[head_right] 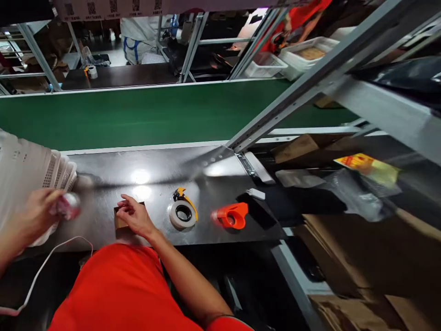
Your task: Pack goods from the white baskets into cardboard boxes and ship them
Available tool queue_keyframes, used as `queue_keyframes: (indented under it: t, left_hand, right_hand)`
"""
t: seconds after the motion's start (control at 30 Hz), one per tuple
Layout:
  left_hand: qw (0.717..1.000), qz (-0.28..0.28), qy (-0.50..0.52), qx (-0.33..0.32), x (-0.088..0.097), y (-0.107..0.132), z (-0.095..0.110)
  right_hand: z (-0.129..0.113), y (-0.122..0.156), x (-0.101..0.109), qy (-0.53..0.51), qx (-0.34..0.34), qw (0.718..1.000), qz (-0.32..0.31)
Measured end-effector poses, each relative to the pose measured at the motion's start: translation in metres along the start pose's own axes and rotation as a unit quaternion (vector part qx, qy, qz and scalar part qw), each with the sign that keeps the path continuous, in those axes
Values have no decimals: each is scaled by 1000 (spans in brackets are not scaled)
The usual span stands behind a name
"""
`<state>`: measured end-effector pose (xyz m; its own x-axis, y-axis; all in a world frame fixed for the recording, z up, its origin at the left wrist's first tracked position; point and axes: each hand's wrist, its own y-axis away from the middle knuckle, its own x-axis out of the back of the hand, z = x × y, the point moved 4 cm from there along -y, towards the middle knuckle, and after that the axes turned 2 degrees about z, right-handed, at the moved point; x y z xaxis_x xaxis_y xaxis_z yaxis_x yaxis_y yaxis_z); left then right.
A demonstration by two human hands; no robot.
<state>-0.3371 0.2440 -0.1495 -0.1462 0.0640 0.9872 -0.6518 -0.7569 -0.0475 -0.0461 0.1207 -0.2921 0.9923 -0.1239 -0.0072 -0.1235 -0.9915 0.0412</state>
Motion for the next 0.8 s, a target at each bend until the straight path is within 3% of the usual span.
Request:
queue_keyframes:
  t: [0.07,0.13,0.23,0.33,0.47,0.63,0.8]
  left_hand:
    - [992,-113,4,-58,-47,-28,55]
    - [979,-182,15,-96,-93,-53,104]
    - [975,-195,21,-104,-148,-70,146]
    - [981,-185,17,-62,-183,-63,157]
    - [970,-231,-3,-80,-205,-54,162]
    - [956,-265,-10,-123,-214,-56,161]
    - [953,-270,2,-135,-231,-55,162]
  right_hand:
    - [0,-5,-7,-2,5,999,-31]
    - [7,-7,1,59,-5,998,-9]
    - [23,-2,25,178,-21,983,39]
    - [37,4,40,328,-16,944,19]
    - [57,3,31,436,-37,897,-59]
    - [71,0,19,448,-33,891,-69]
    - [73,6,29,437,-7,899,-27]
